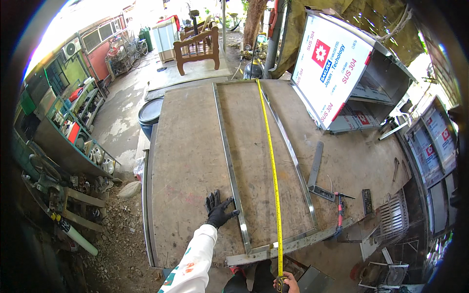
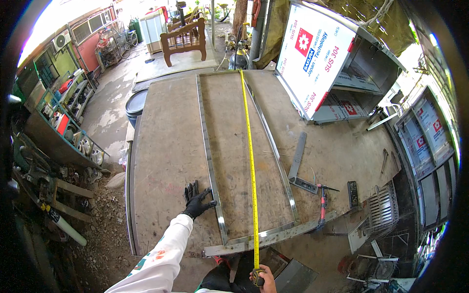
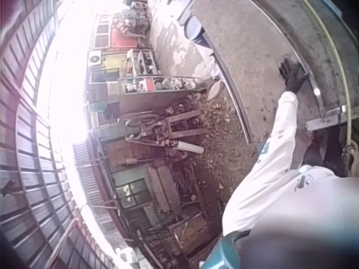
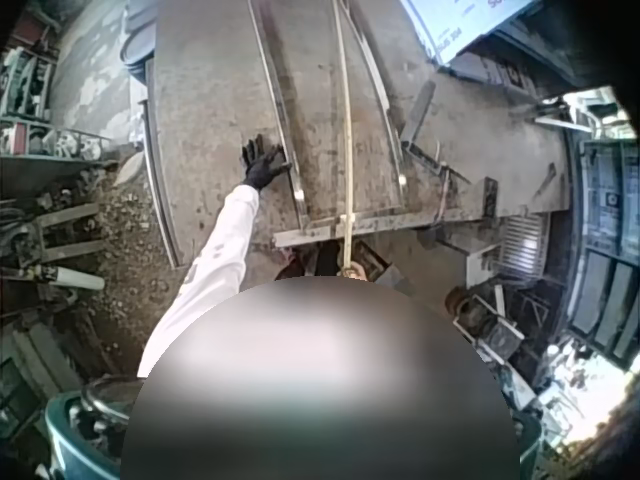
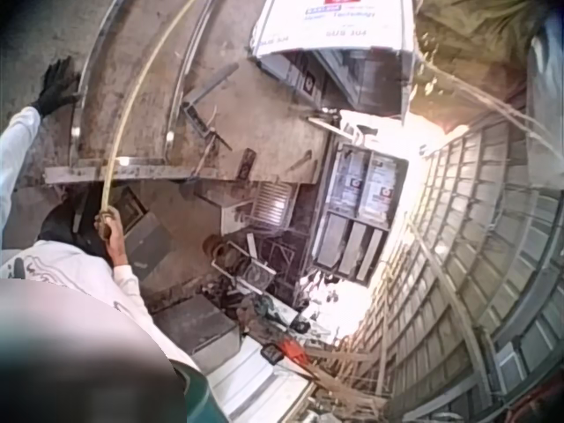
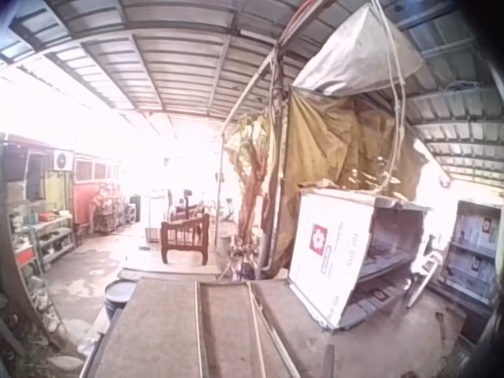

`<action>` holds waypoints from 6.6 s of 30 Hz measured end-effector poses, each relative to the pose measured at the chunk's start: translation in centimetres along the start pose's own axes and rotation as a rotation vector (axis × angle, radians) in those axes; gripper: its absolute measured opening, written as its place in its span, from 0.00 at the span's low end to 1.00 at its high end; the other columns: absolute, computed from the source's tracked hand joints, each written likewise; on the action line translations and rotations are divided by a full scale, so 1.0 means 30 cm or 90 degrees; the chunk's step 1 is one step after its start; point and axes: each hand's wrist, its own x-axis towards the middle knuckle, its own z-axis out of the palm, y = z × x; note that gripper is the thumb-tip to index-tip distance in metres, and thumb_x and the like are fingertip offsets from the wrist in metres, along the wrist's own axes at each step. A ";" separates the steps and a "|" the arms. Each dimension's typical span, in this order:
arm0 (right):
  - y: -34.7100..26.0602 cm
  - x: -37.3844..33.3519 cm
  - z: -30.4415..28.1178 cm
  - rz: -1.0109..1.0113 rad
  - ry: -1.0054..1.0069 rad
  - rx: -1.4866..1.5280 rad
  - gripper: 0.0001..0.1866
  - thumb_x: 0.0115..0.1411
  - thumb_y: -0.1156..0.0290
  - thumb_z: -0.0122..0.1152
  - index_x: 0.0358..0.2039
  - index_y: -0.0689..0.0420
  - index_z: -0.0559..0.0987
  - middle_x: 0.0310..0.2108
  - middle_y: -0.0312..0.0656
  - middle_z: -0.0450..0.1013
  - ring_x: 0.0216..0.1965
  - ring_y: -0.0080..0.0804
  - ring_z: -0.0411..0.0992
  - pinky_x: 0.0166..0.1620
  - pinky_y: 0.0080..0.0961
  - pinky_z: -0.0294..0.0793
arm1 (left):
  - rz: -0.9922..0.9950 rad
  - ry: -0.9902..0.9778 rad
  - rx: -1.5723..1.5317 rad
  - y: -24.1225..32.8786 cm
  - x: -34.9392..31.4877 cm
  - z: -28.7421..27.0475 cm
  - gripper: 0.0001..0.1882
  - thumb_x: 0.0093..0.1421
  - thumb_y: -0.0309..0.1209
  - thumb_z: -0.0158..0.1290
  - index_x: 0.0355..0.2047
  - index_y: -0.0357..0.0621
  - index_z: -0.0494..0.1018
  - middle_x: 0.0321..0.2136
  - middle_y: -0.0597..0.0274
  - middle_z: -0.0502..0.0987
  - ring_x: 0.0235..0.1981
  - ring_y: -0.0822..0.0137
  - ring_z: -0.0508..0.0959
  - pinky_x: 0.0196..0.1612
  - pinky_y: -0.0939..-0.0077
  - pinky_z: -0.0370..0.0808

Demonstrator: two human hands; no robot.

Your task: The person repeatedly picks up long metal frame pieces, places them on a workbench, and measures their length with a yellow tape measure. They handle the frames one at a time, repositioning them and taking multiple measurements throughout the clip.

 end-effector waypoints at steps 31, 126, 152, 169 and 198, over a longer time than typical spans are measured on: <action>0.302 0.214 0.304 0.034 0.052 -0.558 0.31 0.57 0.58 0.69 0.52 0.61 0.65 0.33 0.50 0.76 0.33 0.38 0.76 0.39 0.32 0.75 | 0.076 0.089 -0.040 -0.068 0.046 0.064 0.45 0.49 0.74 0.59 0.65 0.76 0.69 0.75 0.40 0.40 0.76 0.41 0.31 0.73 0.47 0.20; -1.201 0.888 -0.439 -0.218 0.251 -1.056 0.42 0.57 0.48 0.66 0.67 0.54 0.62 0.57 0.58 0.70 0.52 0.62 0.74 0.52 0.53 0.75 | -0.224 0.151 0.118 0.283 -0.208 0.220 0.36 0.57 0.54 0.63 0.58 0.45 0.73 0.58 0.40 0.69 0.56 0.39 0.74 0.57 0.49 0.72; -0.760 1.507 0.210 -0.315 0.011 -0.716 0.42 0.53 0.58 0.68 0.62 0.70 0.67 0.59 0.64 0.68 0.60 0.59 0.67 0.62 0.44 0.67 | -0.224 0.237 -0.112 0.760 -0.255 -0.352 0.21 0.50 0.46 0.62 0.37 0.43 0.76 0.32 0.43 0.80 0.34 0.42 0.80 0.36 0.52 0.74; 0.091 0.516 0.685 0.157 -0.317 -0.195 0.27 0.64 0.46 0.61 0.40 0.60 0.69 0.34 0.44 0.69 0.32 0.37 0.69 0.38 0.38 0.71 | -0.103 0.281 -0.004 0.644 -1.767 -0.696 0.15 0.57 0.42 0.58 0.42 0.52 0.76 0.29 0.53 0.79 0.32 0.48 0.80 0.38 0.55 0.76; 0.629 -0.407 1.903 -0.301 -0.904 -0.063 0.17 0.68 0.55 0.60 0.39 0.59 0.76 0.30 0.40 0.72 0.27 0.28 0.69 0.33 0.27 0.72 | -0.348 0.920 -0.063 0.426 -2.841 -0.622 0.19 0.51 0.43 0.70 0.36 0.47 0.78 0.26 0.55 0.78 0.26 0.52 0.79 0.31 0.61 0.74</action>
